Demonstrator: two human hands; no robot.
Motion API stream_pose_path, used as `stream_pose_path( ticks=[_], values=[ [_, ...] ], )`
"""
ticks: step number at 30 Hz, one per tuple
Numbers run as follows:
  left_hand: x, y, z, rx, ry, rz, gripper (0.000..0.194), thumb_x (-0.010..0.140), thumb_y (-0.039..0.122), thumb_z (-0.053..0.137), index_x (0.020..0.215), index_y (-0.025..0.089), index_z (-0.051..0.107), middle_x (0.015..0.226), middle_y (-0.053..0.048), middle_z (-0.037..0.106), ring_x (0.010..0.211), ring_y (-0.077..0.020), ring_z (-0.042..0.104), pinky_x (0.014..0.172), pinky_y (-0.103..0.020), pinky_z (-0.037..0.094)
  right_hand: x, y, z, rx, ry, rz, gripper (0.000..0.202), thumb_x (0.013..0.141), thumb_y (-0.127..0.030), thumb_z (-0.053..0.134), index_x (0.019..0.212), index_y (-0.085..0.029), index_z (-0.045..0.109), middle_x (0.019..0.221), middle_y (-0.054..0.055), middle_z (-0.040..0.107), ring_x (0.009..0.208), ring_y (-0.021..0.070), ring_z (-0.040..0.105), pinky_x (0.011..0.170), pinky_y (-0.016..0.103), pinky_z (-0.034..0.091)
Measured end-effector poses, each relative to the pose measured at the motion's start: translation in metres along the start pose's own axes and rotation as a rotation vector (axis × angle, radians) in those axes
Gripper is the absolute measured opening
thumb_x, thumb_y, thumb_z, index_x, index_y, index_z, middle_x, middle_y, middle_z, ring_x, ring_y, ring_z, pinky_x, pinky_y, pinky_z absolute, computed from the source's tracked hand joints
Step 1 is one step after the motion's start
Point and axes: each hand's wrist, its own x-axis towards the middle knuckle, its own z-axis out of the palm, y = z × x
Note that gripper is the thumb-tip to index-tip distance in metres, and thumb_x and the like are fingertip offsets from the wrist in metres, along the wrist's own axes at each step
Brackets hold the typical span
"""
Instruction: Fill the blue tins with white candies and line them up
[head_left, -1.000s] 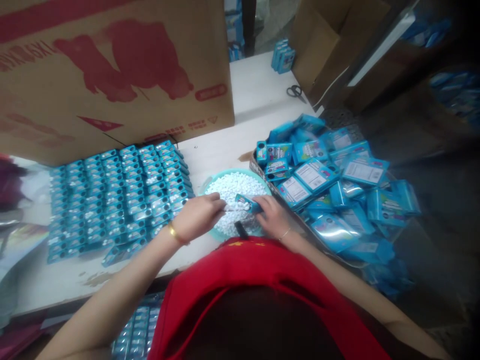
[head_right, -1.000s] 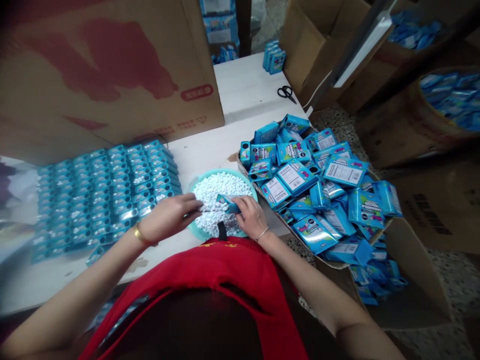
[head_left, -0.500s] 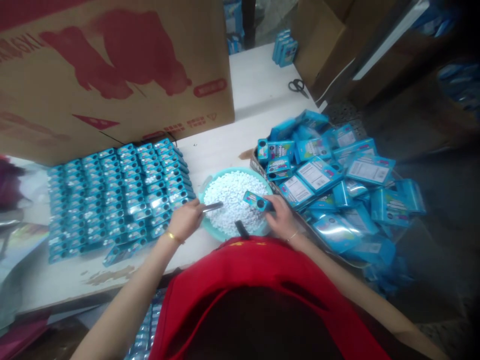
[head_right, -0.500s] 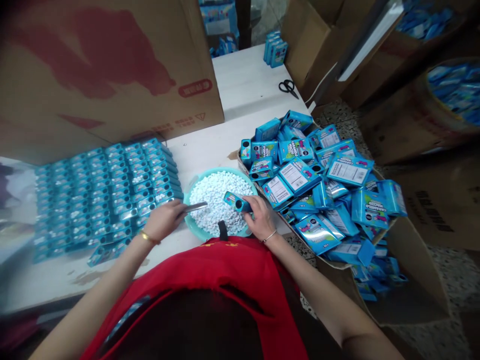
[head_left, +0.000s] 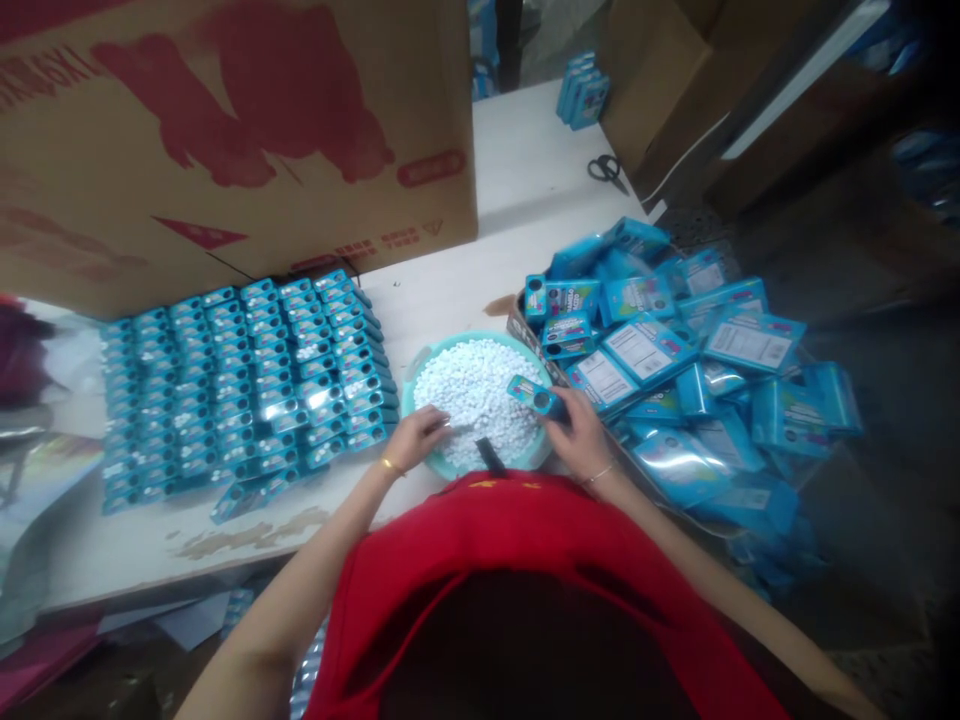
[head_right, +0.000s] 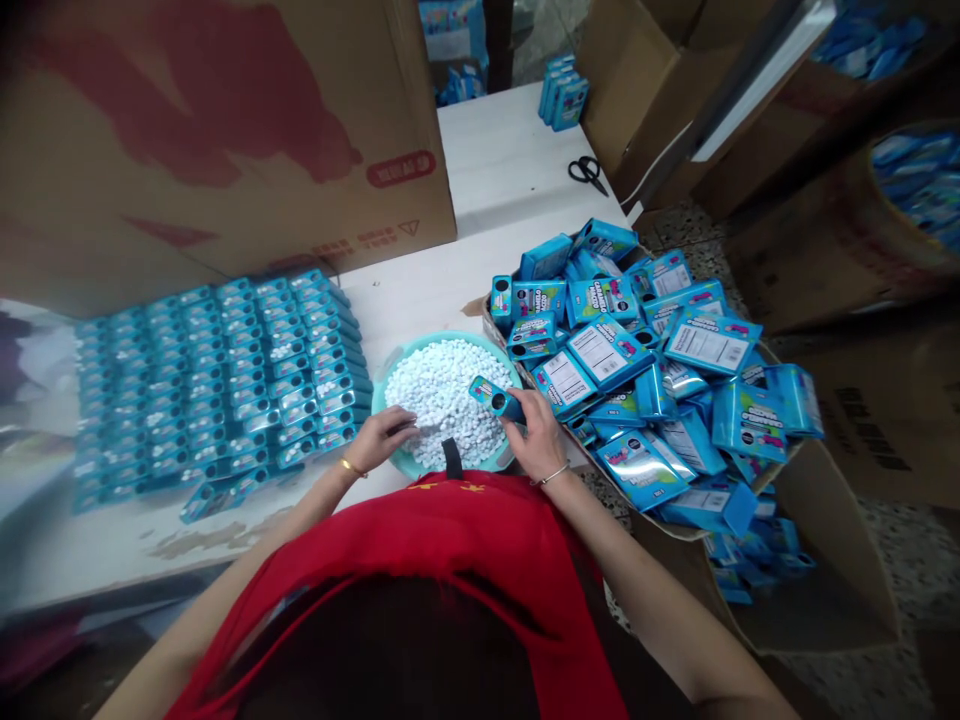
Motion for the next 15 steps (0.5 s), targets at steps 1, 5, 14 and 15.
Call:
stream_pose_path(
  ticks=[1,5,14,15],
  values=[
    [-0.003,0.005,-0.009,-0.024,0.021,0.019,0.026,0.090,0.035,0.052,0.102,0.015,0.064,0.089,-0.007,0.063,0.080,-0.0143,0.059,0.075,-0.028,0.048,0.000,0.000,0.000,-0.017,-0.006,-0.007,0.037,0.086,-0.026,0.053,0.122,-0.021,0.050,0.111,0.011,0.057,0.106,0.0280,0.055,0.092,0.048,0.048],
    [-0.003,0.042,-0.046,-0.031,0.049,0.111,0.027,0.091,0.035,0.053,0.106,0.016,0.064,0.091,-0.008,0.064,0.080,-0.0141,0.060,0.076,-0.028,0.049,0.003,-0.003,0.000,-0.098,-0.062,-0.065,0.041,0.082,-0.018,0.051,0.123,-0.020,0.050,0.114,0.012,0.056,0.108,0.0290,0.054,0.093,0.048,0.048],
    [0.025,0.151,-0.099,0.611,-0.233,0.167,0.024,0.093,0.027,0.045,0.094,0.016,0.066,0.087,-0.007,0.061,0.073,-0.0164,0.059,0.060,-0.026,0.046,0.009,-0.022,0.012,-0.093,-0.109,-0.191,0.049,0.075,-0.007,0.049,0.122,-0.019,0.051,0.112,0.012,0.058,0.107,0.0274,0.054,0.093,0.045,0.049],
    [0.026,0.164,-0.099,0.703,-0.252,0.149,0.023,0.092,0.023,0.044,0.090,0.015,0.065,0.085,-0.007,0.061,0.071,-0.0169,0.058,0.057,-0.026,0.044,0.009,-0.022,0.014,-0.077,-0.111,-0.189,0.049,0.075,-0.008,0.049,0.122,-0.020,0.051,0.112,0.012,0.058,0.107,0.0273,0.054,0.093,0.046,0.050]
  ],
)
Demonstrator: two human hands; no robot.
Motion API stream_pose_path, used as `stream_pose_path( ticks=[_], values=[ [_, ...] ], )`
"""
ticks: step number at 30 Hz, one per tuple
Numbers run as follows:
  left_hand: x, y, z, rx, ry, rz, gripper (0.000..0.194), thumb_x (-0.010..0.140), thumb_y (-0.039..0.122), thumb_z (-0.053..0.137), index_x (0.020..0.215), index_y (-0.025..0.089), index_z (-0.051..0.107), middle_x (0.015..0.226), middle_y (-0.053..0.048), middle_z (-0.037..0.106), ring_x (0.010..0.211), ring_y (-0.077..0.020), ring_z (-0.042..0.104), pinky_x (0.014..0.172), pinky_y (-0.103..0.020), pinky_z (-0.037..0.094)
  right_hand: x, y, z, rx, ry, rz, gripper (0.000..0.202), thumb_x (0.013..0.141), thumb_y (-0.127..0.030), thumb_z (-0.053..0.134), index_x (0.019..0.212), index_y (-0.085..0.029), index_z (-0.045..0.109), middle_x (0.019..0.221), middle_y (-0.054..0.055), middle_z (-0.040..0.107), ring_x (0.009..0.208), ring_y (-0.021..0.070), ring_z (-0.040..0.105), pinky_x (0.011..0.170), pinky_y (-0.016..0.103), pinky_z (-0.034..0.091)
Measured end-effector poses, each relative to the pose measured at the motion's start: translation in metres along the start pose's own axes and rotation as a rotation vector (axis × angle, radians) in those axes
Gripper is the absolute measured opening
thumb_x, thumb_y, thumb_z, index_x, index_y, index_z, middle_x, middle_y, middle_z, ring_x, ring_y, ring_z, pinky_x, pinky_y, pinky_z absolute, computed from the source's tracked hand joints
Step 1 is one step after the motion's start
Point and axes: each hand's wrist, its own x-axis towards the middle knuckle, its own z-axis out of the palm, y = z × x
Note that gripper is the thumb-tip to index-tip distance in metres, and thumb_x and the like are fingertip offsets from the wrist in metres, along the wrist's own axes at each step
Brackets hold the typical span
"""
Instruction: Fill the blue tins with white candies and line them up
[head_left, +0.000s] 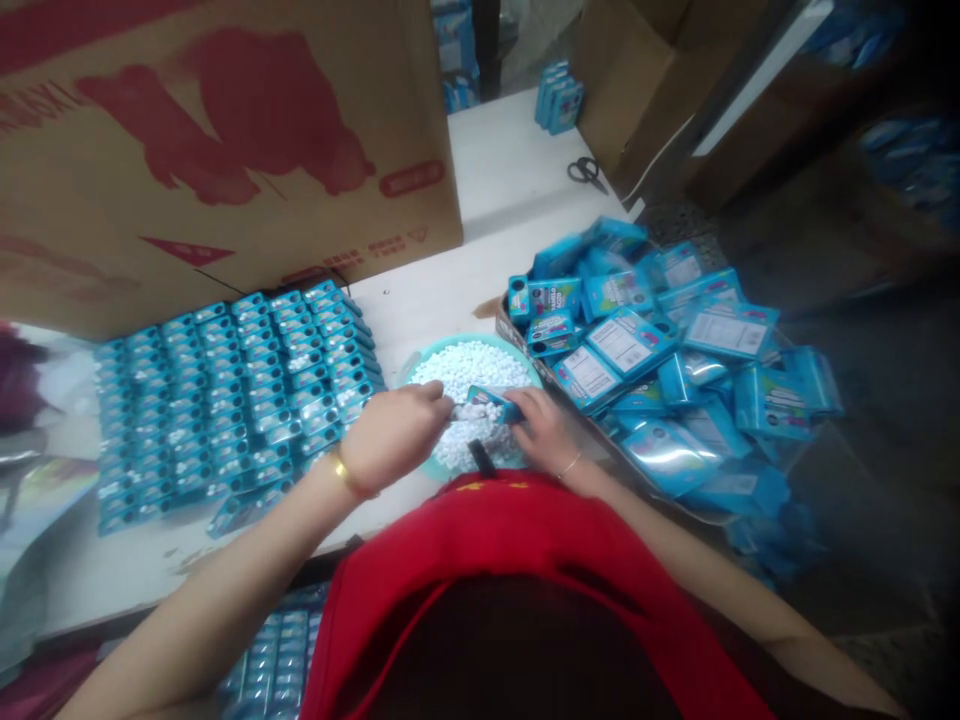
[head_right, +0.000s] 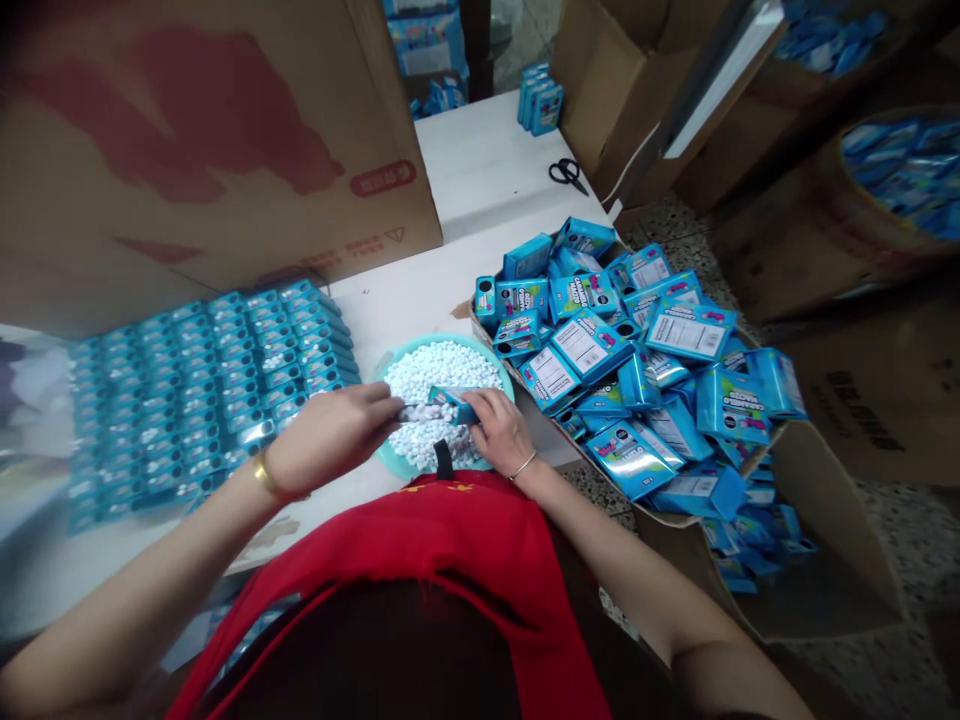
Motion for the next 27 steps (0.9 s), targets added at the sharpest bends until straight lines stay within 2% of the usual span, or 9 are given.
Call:
stream_pose_path(
  ticks=[4,7,10,13,16,18,22,25,27],
  values=[
    [0.000,0.026,-0.025,0.187,-0.027,0.001,0.023,0.088,0.009,0.042,0.084,0.015,0.064,0.082,-0.008,0.059,0.070,-0.0178,0.055,0.053,-0.027,0.040,-0.001,0.002,0.006,0.065,0.027,0.004,0.049,0.077,-0.009,0.048,0.124,-0.022,0.049,0.113,0.011,0.057,0.108,0.0267,0.054,0.095,0.047,0.048],
    [-0.010,0.013,-0.017,0.156,0.074,-0.053,0.022,0.090,0.015,0.042,0.091,0.016,0.064,0.082,-0.007,0.058,0.071,-0.0174,0.054,0.055,-0.027,0.039,-0.004,0.006,0.005,0.073,0.056,0.019,0.047,0.078,-0.010,0.048,0.124,-0.022,0.049,0.114,0.011,0.057,0.110,0.0264,0.053,0.097,0.046,0.047],
    [-0.021,-0.027,0.029,0.077,0.130,-0.177,0.024,0.093,0.027,0.043,0.099,0.019,0.064,0.083,-0.006,0.058,0.073,-0.0168,0.054,0.055,-0.025,0.037,-0.008,0.012,-0.002,0.085,0.064,0.079,0.044,0.081,-0.013,0.049,0.124,-0.022,0.049,0.116,0.011,0.056,0.112,0.0267,0.053,0.097,0.046,0.047],
    [-0.023,-0.058,0.099,0.010,0.037,-0.255,0.024,0.092,0.027,0.044,0.097,0.018,0.065,0.086,-0.007,0.059,0.076,-0.0185,0.056,0.056,-0.026,0.038,-0.012,0.020,-0.009,0.104,0.100,0.124,0.041,0.083,-0.019,0.051,0.124,-0.022,0.049,0.115,0.011,0.056,0.110,0.0270,0.054,0.096,0.047,0.047],
    [-0.004,-0.059,0.163,-0.165,0.025,-0.243,0.024,0.092,0.025,0.044,0.100,0.017,0.065,0.090,-0.008,0.059,0.084,-0.0197,0.057,0.065,-0.027,0.043,-0.015,0.025,-0.013,0.109,0.134,0.149,0.040,0.084,-0.024,0.054,0.124,-0.022,0.049,0.114,0.011,0.057,0.109,0.0269,0.055,0.096,0.047,0.047],
    [0.015,-0.048,0.190,-0.310,0.076,-0.225,0.024,0.091,0.024,0.044,0.104,0.017,0.064,0.093,-0.009,0.059,0.090,-0.0200,0.057,0.073,-0.029,0.045,-0.016,0.027,-0.014,0.105,0.145,0.157,0.039,0.085,-0.025,0.054,0.124,-0.022,0.050,0.114,0.011,0.057,0.109,0.0267,0.055,0.096,0.047,0.046],
    [0.038,-0.035,0.210,-0.556,0.180,-0.188,0.023,0.090,0.025,0.049,0.105,0.017,0.063,0.095,-0.009,0.060,0.092,-0.0191,0.056,0.083,-0.031,0.045,-0.017,0.025,-0.014,0.107,0.148,0.186,0.038,0.086,-0.029,0.056,0.122,-0.021,0.050,0.113,0.012,0.058,0.107,0.0271,0.056,0.094,0.048,0.047],
    [0.031,-0.041,0.208,-0.708,0.235,-0.146,0.024,0.088,0.030,0.053,0.105,0.015,0.063,0.090,-0.007,0.061,0.085,-0.0169,0.057,0.081,-0.031,0.046,-0.017,0.023,-0.014,0.110,0.151,0.213,0.037,0.086,-0.031,0.056,0.121,-0.021,0.051,0.111,0.011,0.059,0.106,0.0272,0.056,0.094,0.047,0.047],
    [0.020,-0.048,0.198,-0.759,0.271,-0.121,0.025,0.088,0.033,0.056,0.103,0.014,0.063,0.088,-0.007,0.061,0.080,-0.0157,0.057,0.077,-0.030,0.047,-0.017,0.023,-0.014,0.105,0.147,0.224,0.037,0.086,-0.031,0.056,0.121,-0.021,0.051,0.110,0.011,0.058,0.107,0.0272,0.055,0.094,0.047,0.047]
  ],
)
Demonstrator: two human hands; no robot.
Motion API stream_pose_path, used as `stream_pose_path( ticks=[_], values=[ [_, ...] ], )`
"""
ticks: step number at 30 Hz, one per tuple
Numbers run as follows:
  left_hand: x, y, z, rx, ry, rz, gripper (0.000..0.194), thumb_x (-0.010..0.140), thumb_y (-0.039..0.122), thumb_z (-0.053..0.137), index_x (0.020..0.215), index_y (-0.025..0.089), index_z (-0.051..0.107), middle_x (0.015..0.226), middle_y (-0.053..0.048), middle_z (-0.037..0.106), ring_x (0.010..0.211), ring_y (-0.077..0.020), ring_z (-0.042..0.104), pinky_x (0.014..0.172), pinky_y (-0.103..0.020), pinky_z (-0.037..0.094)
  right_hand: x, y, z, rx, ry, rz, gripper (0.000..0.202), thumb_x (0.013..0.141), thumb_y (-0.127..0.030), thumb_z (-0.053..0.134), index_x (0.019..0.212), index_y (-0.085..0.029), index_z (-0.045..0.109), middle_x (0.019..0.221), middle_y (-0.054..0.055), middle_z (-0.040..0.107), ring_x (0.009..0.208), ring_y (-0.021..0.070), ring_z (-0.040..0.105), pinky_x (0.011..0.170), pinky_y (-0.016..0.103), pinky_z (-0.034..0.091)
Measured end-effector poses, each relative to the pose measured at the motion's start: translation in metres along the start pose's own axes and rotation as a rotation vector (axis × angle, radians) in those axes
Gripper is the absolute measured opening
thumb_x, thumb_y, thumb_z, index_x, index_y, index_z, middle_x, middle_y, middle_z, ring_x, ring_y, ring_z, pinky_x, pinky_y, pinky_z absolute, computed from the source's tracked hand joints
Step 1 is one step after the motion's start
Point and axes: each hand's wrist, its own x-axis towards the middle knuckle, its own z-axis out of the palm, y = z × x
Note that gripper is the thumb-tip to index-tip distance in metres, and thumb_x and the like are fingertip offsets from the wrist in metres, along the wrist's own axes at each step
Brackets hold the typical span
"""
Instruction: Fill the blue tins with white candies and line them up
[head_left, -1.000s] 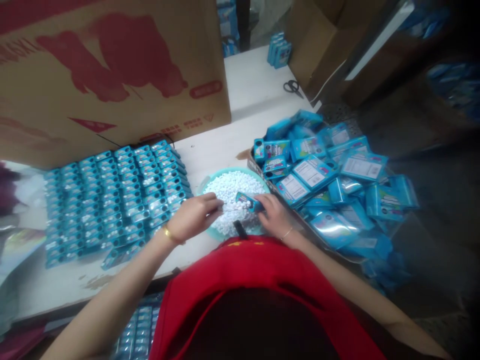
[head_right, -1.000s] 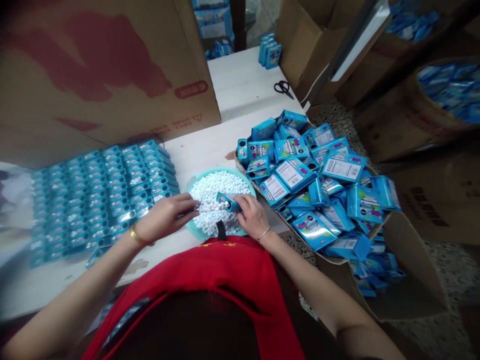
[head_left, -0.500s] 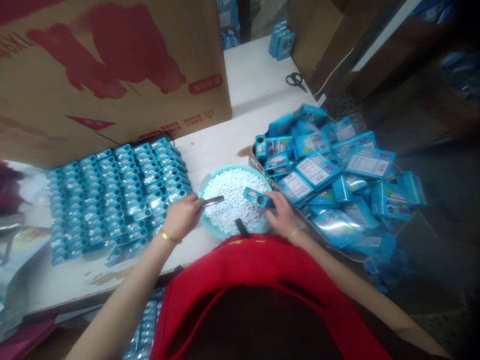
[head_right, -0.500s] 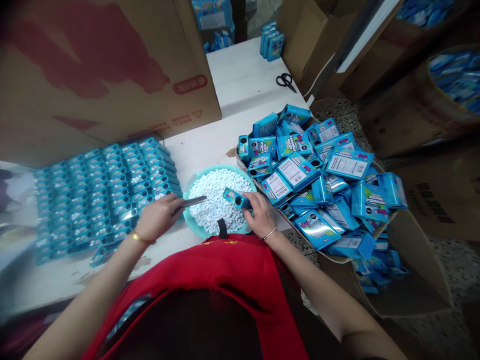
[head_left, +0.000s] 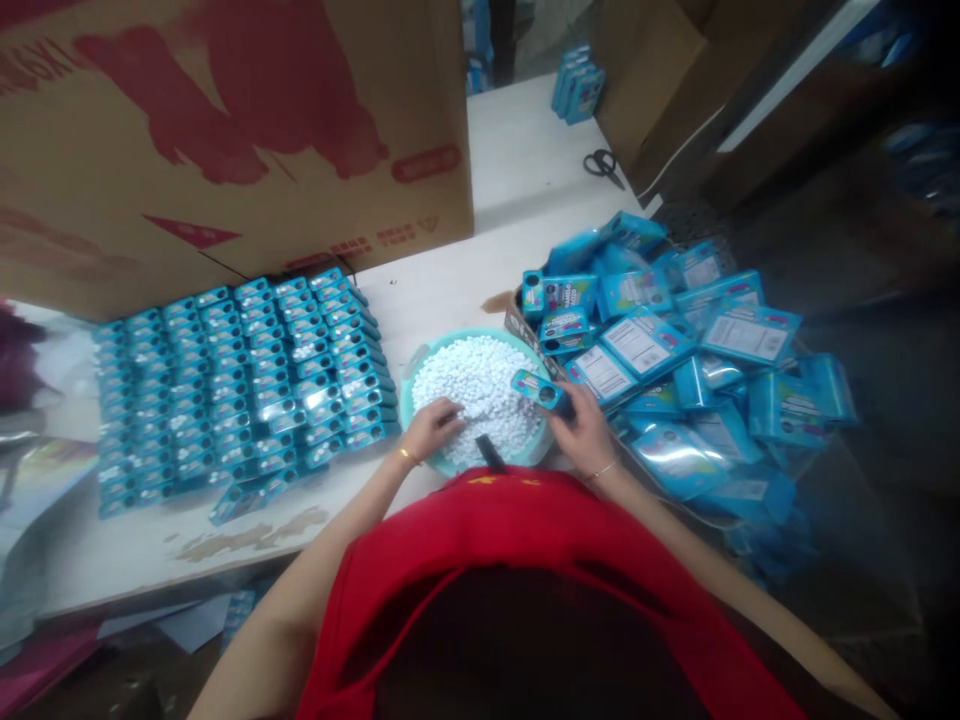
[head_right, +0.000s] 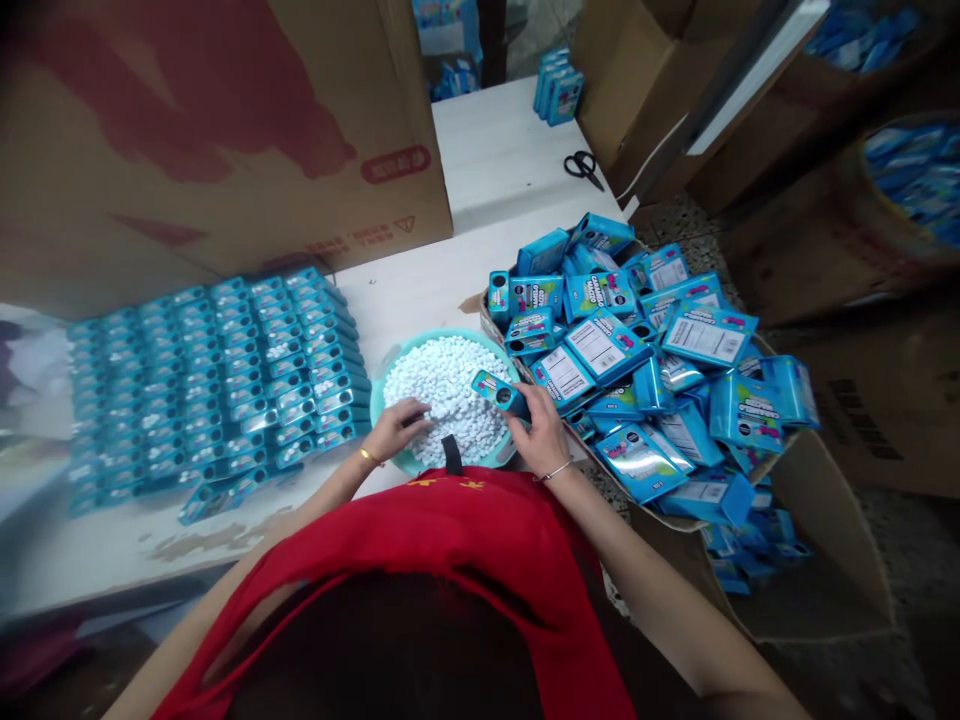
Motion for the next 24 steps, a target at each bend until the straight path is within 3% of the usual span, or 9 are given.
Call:
stream_pose_path(
  ticks=[3,6,11,16,20,22,24],
  values=[
    [-0.009,0.017,-0.028,-0.012,0.029,0.055,0.027,0.089,0.036,0.055,0.101,0.014,0.064,0.086,-0.006,0.061,0.077,-0.0142,0.057,0.074,-0.028,0.047,0.000,0.000,0.001,-0.025,-0.018,-0.007,0.038,0.086,-0.028,0.054,0.122,-0.021,0.050,0.113,0.012,0.057,0.108,0.0278,0.054,0.095,0.049,0.046],
    [-0.010,0.048,-0.059,0.014,0.028,0.119,0.026,0.090,0.035,0.053,0.104,0.015,0.063,0.089,-0.007,0.062,0.079,-0.0137,0.059,0.075,-0.028,0.047,0.002,-0.002,0.003,-0.074,-0.061,-0.051,0.039,0.084,-0.022,0.052,0.123,-0.021,0.050,0.113,0.012,0.056,0.108,0.0282,0.054,0.095,0.048,0.047],
    [0.002,0.107,-0.098,0.259,-0.117,0.191,0.025,0.093,0.034,0.049,0.105,0.017,0.063,0.092,-0.007,0.063,0.081,-0.0150,0.060,0.073,-0.027,0.048,0.009,-0.016,0.008,-0.106,-0.110,-0.142,0.048,0.077,-0.010,0.049,0.124,-0.022,0.049,0.114,0.011,0.056,0.109,0.0279,0.053,0.096,0.048,0.047],
    [0.016,0.172,-0.109,0.762,-0.281,0.089,0.022,0.092,0.024,0.045,0.089,0.015,0.065,0.086,-0.008,0.061,0.069,-0.0165,0.058,0.056,-0.026,0.044,0.011,-0.023,0.018,-0.061,-0.121,-0.194,0.049,0.075,-0.008,0.048,0.122,-0.022,0.050,0.111,0.011,0.057,0.107,0.0265,0.054,0.095,0.047,0.048],
    [0.018,0.215,-0.107,0.958,-0.318,0.084,0.024,0.087,0.007,0.041,0.081,0.013,0.064,0.081,-0.009,0.059,0.066,-0.0167,0.056,0.053,-0.026,0.041,0.009,-0.022,0.027,0.004,-0.099,-0.213,0.047,0.078,-0.010,0.047,0.124,-0.023,0.048,0.113,0.010,0.057,0.107,0.0247,0.054,0.097,0.045,0.047],
    [0.015,0.221,-0.110,0.965,-0.319,0.089,0.025,0.087,0.006,0.040,0.083,0.014,0.064,0.082,-0.009,0.059,0.069,-0.0179,0.056,0.053,-0.027,0.041,0.007,-0.020,0.028,0.026,-0.088,-0.213,0.047,0.079,-0.010,0.047,0.124,-0.023,0.048,0.113,0.010,0.057,0.109,0.0245,0.054,0.097,0.045,0.047],
    [0.011,0.209,-0.117,0.949,-0.264,0.048,0.024,0.090,0.012,0.040,0.090,0.015,0.064,0.085,-0.008,0.059,0.073,-0.0187,0.056,0.055,-0.027,0.041,0.006,-0.018,0.027,0.043,-0.079,-0.190,0.046,0.079,-0.011,0.047,0.123,-0.023,0.048,0.114,0.010,0.057,0.109,0.0247,0.054,0.097,0.045,0.047]
  ],
)
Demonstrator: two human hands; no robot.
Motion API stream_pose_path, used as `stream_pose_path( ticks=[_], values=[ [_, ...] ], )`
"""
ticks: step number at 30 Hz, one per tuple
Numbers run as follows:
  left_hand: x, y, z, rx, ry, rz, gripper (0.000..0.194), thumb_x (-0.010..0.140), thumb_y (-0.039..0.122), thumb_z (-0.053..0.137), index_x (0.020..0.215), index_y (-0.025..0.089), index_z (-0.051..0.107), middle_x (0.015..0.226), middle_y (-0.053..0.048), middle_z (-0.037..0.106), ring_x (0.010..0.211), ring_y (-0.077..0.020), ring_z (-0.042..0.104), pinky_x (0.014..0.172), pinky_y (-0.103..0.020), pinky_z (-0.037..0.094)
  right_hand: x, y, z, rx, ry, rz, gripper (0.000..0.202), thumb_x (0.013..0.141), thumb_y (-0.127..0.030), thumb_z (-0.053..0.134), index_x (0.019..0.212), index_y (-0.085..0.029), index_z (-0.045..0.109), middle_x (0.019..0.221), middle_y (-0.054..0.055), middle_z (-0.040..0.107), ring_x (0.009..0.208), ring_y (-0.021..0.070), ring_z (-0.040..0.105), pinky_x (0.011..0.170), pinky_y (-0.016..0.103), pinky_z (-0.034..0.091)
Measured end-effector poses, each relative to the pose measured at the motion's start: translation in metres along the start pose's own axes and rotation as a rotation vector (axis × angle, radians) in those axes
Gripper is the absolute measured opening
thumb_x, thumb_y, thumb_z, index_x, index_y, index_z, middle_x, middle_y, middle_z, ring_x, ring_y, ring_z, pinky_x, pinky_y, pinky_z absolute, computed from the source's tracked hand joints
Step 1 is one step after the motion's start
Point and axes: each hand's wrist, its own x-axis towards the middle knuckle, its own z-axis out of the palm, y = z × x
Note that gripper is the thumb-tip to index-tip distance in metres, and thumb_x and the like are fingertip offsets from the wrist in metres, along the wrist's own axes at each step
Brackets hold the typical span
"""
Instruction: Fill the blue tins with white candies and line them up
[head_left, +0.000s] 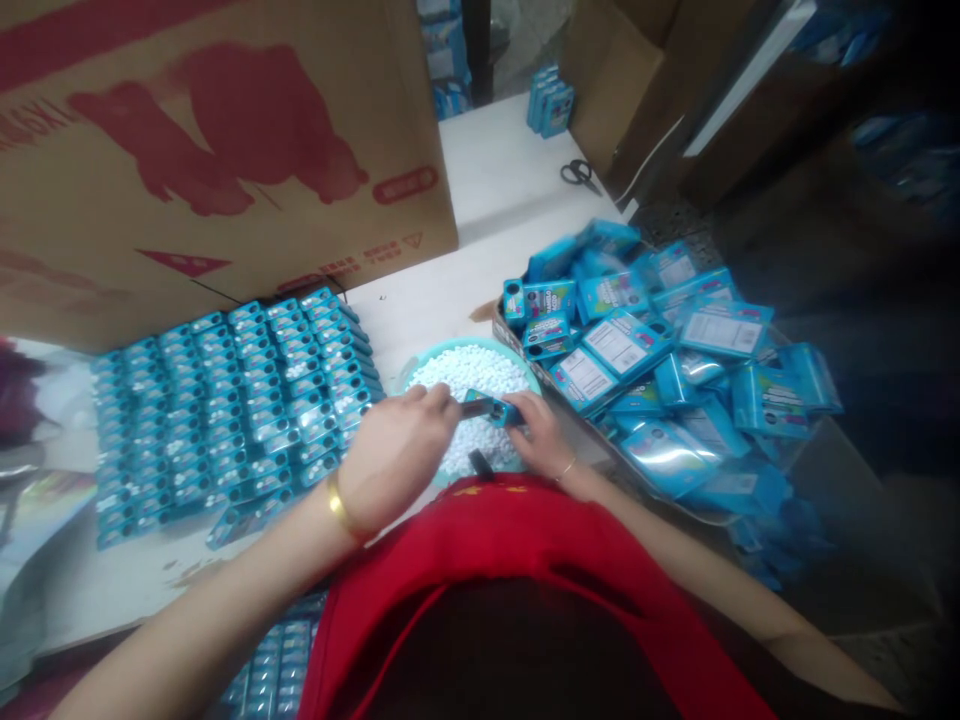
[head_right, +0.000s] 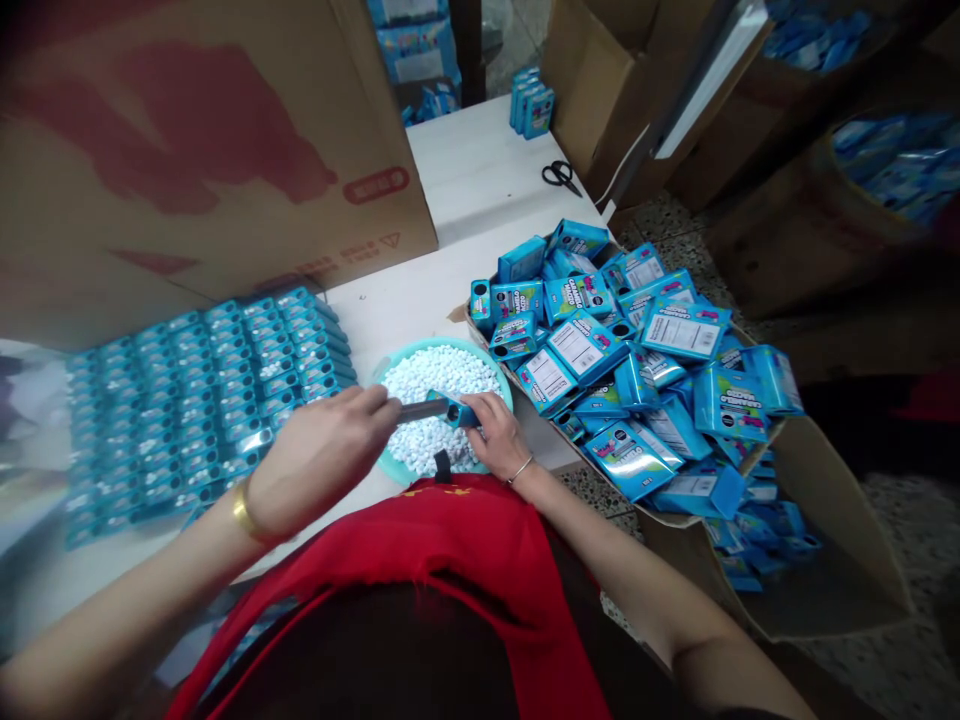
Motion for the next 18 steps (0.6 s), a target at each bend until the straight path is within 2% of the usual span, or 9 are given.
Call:
stream_pose_path(
  ticks=[1,3,6,8,10,11,14,18],
  values=[
    [-0.002,-0.010,0.010,-0.017,0.019,-0.049,0.023,0.092,0.017,0.040,0.094,0.016,0.063,0.086,-0.008,0.059,0.075,-0.0187,0.056,0.057,-0.027,0.041,-0.001,0.002,-0.002,0.008,0.003,0.022,0.044,0.080,-0.012,0.048,0.123,-0.022,0.049,0.114,0.010,0.057,0.110,0.0249,0.054,0.097,0.045,0.047],
    [-0.005,-0.032,0.044,-0.055,0.024,-0.162,0.025,0.094,0.026,0.040,0.099,0.017,0.062,0.089,-0.007,0.059,0.079,-0.0183,0.056,0.060,-0.026,0.041,-0.004,0.006,-0.007,0.013,0.008,0.082,0.041,0.082,-0.015,0.049,0.122,-0.021,0.050,0.114,0.011,0.057,0.110,0.0254,0.054,0.096,0.044,0.047],
    [-0.002,-0.053,0.118,-0.118,-0.106,-0.264,0.026,0.094,0.027,0.040,0.096,0.016,0.063,0.091,-0.008,0.059,0.081,-0.0187,0.057,0.062,-0.027,0.041,-0.009,0.013,-0.016,-0.002,0.050,0.134,0.040,0.084,-0.021,0.052,0.123,-0.021,0.049,0.113,0.011,0.057,0.109,0.0262,0.055,0.096,0.045,0.046],
    [0.006,-0.052,0.168,-0.189,-0.139,-0.239,0.025,0.093,0.025,0.039,0.097,0.016,0.062,0.096,-0.010,0.059,0.087,-0.0201,0.057,0.066,-0.028,0.042,-0.011,0.017,-0.020,-0.014,0.075,0.150,0.040,0.084,-0.025,0.054,0.124,-0.022,0.049,0.113,0.011,0.058,0.109,0.0268,0.055,0.096,0.046,0.046],
    [0.020,-0.040,0.208,-0.310,-0.072,-0.226,0.025,0.094,0.026,0.040,0.100,0.017,0.062,0.099,-0.010,0.059,0.092,-0.0205,0.056,0.071,-0.028,0.043,-0.012,0.019,-0.023,-0.018,0.080,0.175,0.039,0.085,-0.028,0.055,0.123,-0.022,0.050,0.113,0.011,0.058,0.109,0.0272,0.055,0.096,0.047,0.046],
    [0.027,-0.033,0.223,-0.385,-0.018,-0.224,0.024,0.093,0.026,0.040,0.101,0.018,0.061,0.099,-0.010,0.058,0.093,-0.0204,0.056,0.073,-0.029,0.043,-0.012,0.019,-0.023,-0.018,0.081,0.189,0.039,0.085,-0.029,0.055,0.122,-0.022,0.050,0.113,0.011,0.059,0.109,0.0273,0.056,0.096,0.047,0.046],
    [0.046,-0.018,0.246,-0.561,0.115,-0.219,0.021,0.092,0.027,0.043,0.098,0.019,0.062,0.098,-0.008,0.058,0.093,-0.0193,0.056,0.077,-0.029,0.043,-0.013,0.019,-0.020,-0.017,0.102,0.223,0.038,0.085,-0.033,0.057,0.121,-0.022,0.051,0.114,0.011,0.059,0.109,0.0275,0.056,0.096,0.047,0.045],
    [0.055,-0.020,0.254,-0.651,0.160,-0.171,0.020,0.090,0.027,0.048,0.103,0.020,0.062,0.097,-0.005,0.060,0.090,-0.0166,0.058,0.079,-0.028,0.045,-0.015,0.020,-0.014,-0.008,0.132,0.255,0.040,0.085,-0.038,0.058,0.121,-0.021,0.051,0.113,0.011,0.060,0.108,0.0269,0.056,0.095,0.047,0.046]
  ],
)
